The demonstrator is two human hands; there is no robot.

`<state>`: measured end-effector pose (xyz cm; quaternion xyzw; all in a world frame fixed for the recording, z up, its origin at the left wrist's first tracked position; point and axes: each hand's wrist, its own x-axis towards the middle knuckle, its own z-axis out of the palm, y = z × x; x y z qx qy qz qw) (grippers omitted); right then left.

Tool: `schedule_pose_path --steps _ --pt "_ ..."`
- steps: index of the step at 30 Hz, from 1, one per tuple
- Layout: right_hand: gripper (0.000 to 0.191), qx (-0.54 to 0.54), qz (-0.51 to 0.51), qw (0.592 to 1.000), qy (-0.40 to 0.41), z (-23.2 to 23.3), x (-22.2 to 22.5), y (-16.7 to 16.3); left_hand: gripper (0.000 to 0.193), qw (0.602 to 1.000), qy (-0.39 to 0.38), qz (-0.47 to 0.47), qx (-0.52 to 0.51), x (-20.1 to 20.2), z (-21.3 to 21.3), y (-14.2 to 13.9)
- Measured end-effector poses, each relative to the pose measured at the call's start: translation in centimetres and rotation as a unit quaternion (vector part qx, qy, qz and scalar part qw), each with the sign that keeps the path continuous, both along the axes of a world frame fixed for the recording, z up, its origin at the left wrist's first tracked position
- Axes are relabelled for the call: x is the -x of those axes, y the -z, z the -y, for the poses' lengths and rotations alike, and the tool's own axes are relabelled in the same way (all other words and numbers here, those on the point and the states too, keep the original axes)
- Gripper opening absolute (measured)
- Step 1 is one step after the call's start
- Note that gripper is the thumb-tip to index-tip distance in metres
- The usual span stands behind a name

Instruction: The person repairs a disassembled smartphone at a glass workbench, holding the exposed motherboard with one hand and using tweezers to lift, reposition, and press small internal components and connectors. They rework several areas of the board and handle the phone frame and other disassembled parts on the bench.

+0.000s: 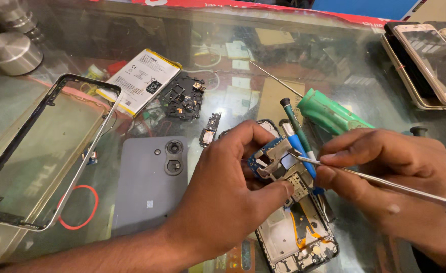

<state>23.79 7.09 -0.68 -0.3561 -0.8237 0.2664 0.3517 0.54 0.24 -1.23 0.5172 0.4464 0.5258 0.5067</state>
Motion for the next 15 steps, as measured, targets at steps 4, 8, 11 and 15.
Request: schedule_pose_path --steps 4,8,11,15 --pt "0.014 -0.009 0.023 0.999 0.024 0.7 0.5 -0.7 0.057 1.000 0.025 0.004 -0.002 0.2 0.3 -0.2" --pt "0.019 -0.166 0.088 0.982 0.010 1.4 2.0 -1.6 0.051 0.999 0.026 0.023 0.030 0.2 0.1 -0.5" --pt "0.023 -0.283 0.087 0.953 -0.068 1.1 2.7 -2.0 0.051 0.999 0.015 0.021 0.039 0.2 0.0 -0.6" --pt "0.025 -0.324 0.119 0.936 -0.069 1.1 2.2 -1.8 0.052 0.998 0.012 0.050 0.034 0.0 0.0 -0.6"
